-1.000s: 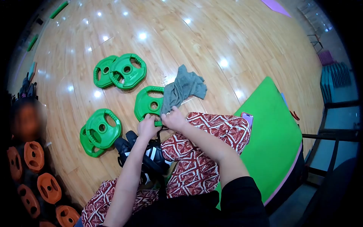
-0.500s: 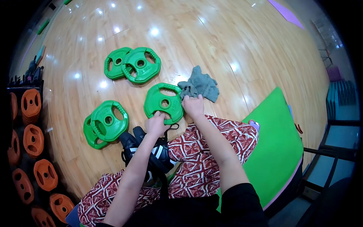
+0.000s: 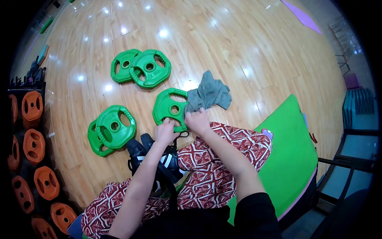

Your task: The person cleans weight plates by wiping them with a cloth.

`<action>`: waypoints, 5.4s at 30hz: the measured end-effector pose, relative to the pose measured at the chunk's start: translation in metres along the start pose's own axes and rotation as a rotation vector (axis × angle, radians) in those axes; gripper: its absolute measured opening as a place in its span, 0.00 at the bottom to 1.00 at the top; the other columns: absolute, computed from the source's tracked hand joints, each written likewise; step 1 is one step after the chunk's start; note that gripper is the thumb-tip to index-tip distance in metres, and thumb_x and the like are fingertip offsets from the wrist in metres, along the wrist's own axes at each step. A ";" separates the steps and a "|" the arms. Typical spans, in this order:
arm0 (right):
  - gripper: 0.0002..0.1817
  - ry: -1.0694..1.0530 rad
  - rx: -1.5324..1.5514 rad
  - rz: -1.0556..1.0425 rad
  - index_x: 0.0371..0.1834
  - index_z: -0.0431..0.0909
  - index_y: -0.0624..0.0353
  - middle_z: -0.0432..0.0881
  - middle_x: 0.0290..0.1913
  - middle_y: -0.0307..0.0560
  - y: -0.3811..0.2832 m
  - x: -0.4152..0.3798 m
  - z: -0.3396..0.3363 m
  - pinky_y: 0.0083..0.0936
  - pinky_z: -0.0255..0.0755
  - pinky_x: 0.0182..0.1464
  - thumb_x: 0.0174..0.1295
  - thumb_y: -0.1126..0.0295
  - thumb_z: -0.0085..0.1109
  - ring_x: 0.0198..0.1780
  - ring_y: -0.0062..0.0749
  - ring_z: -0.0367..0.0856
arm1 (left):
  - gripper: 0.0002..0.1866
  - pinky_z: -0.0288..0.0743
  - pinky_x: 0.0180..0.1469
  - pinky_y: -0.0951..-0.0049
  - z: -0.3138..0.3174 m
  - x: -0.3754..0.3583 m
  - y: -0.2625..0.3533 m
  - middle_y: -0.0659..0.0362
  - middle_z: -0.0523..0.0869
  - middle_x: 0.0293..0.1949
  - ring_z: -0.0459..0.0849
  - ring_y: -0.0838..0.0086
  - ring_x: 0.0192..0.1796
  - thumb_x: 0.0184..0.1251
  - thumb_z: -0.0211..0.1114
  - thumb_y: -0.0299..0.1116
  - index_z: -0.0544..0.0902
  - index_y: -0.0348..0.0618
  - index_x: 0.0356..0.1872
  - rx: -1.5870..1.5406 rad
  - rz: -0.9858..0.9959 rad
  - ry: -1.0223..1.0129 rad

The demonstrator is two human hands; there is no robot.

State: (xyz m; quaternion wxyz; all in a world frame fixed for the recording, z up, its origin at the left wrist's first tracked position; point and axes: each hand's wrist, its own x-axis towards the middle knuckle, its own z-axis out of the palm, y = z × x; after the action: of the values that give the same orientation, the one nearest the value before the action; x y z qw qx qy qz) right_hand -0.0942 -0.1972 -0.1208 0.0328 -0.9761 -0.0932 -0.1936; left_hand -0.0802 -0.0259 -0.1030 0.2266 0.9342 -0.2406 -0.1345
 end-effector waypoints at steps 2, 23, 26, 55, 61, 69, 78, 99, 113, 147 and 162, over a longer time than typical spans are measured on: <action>0.10 -0.124 0.039 -0.283 0.13 0.64 0.51 0.69 0.10 0.38 0.002 -0.008 -0.007 0.29 0.60 0.31 0.45 0.65 0.53 0.13 0.30 0.70 | 0.16 0.75 0.32 0.64 -0.002 0.002 0.001 0.56 0.74 0.33 0.80 0.63 0.30 0.35 0.70 0.35 0.77 0.45 0.29 -0.002 0.000 0.001; 0.07 -0.091 0.075 -0.312 0.13 0.66 0.51 0.69 0.09 0.38 0.009 0.007 -0.003 0.30 0.62 0.32 0.44 0.68 0.51 0.13 0.31 0.70 | 0.15 0.76 0.33 0.64 0.000 -0.001 0.000 0.56 0.74 0.34 0.80 0.62 0.30 0.36 0.70 0.34 0.78 0.46 0.30 -0.012 -0.021 0.010; 0.06 -0.099 -0.065 -0.019 0.13 0.68 0.51 0.70 0.09 0.39 0.025 0.031 0.008 0.31 0.62 0.32 0.44 0.68 0.51 0.13 0.30 0.71 | 0.16 0.75 0.34 0.64 0.001 -0.002 -0.001 0.57 0.75 0.34 0.80 0.63 0.32 0.37 0.70 0.37 0.78 0.48 0.31 -0.019 -0.038 -0.003; 0.09 -0.153 -0.208 -0.108 0.12 0.70 0.52 0.73 0.11 0.43 -0.030 0.121 0.044 0.33 0.61 0.34 0.47 0.66 0.51 0.14 0.34 0.71 | 0.03 0.73 0.25 0.71 0.014 0.001 -0.004 0.55 0.76 0.29 0.80 0.69 0.23 0.47 0.56 0.29 0.77 0.43 0.22 0.044 -0.017 0.152; 0.10 -0.243 0.136 -0.508 0.13 0.67 0.54 0.71 0.10 0.43 -0.037 0.113 0.033 0.33 0.62 0.34 0.47 0.66 0.52 0.14 0.35 0.70 | 0.03 0.72 0.24 0.71 0.021 0.000 -0.004 0.56 0.76 0.28 0.79 0.69 0.22 0.47 0.56 0.30 0.77 0.43 0.22 0.013 -0.007 0.167; 0.10 -0.207 0.056 -0.342 0.13 0.68 0.54 0.71 0.10 0.45 -0.037 0.111 0.040 0.33 0.63 0.36 0.48 0.67 0.52 0.16 0.36 0.71 | 0.03 0.72 0.24 0.69 0.017 0.002 -0.004 0.54 0.75 0.29 0.79 0.67 0.22 0.43 0.57 0.29 0.75 0.42 0.21 0.013 -0.023 0.147; 0.11 -0.275 -0.159 -0.197 0.14 0.66 0.53 0.74 0.14 0.45 -0.011 0.093 0.027 0.34 0.61 0.35 0.52 0.65 0.50 0.19 0.36 0.74 | 0.03 0.73 0.25 0.68 0.017 0.002 -0.004 0.53 0.75 0.30 0.79 0.66 0.23 0.43 0.57 0.29 0.76 0.41 0.21 -0.012 -0.041 0.166; 0.12 -0.257 0.066 -0.284 0.13 0.64 0.52 0.70 0.10 0.43 -0.014 0.040 0.000 0.30 0.62 0.31 0.48 0.67 0.55 0.15 0.33 0.71 | 0.07 0.74 0.25 0.65 0.011 0.006 -0.004 0.53 0.76 0.30 0.80 0.64 0.26 0.40 0.61 0.29 0.77 0.41 0.24 -0.057 -0.041 0.052; 0.12 -0.125 -0.086 -0.002 0.13 0.68 0.55 0.72 0.11 0.47 0.007 0.052 0.022 0.35 0.61 0.26 0.52 0.65 0.52 0.15 0.38 0.72 | 0.08 0.73 0.24 0.64 0.019 0.001 -0.008 0.54 0.75 0.30 0.80 0.63 0.24 0.40 0.61 0.29 0.77 0.40 0.25 -0.054 -0.031 0.139; 0.13 -0.269 -0.091 0.269 0.15 0.71 0.55 0.77 0.17 0.50 0.073 0.052 0.008 0.36 0.64 0.28 0.52 0.62 0.51 0.20 0.43 0.75 | 0.15 0.74 0.27 0.66 0.009 0.002 -0.007 0.56 0.75 0.32 0.80 0.65 0.28 0.36 0.67 0.35 0.77 0.43 0.29 -0.002 -0.007 0.049; 0.12 -0.342 0.191 0.259 0.24 0.70 0.60 0.75 0.19 0.58 0.081 0.042 -0.007 0.47 0.67 0.31 0.58 0.63 0.44 0.23 0.53 0.75 | 0.15 0.73 0.32 0.65 0.011 -0.004 0.003 0.57 0.73 0.34 0.78 0.65 0.32 0.39 0.67 0.36 0.77 0.49 0.32 0.052 -0.021 0.036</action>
State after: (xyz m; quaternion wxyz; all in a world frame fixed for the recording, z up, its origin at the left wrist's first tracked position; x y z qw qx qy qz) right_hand -0.0431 -0.2699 -0.1004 0.1333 -0.9910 0.0109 -0.0098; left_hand -0.0888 -0.0299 -0.1102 0.2051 0.9445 -0.2299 -0.1140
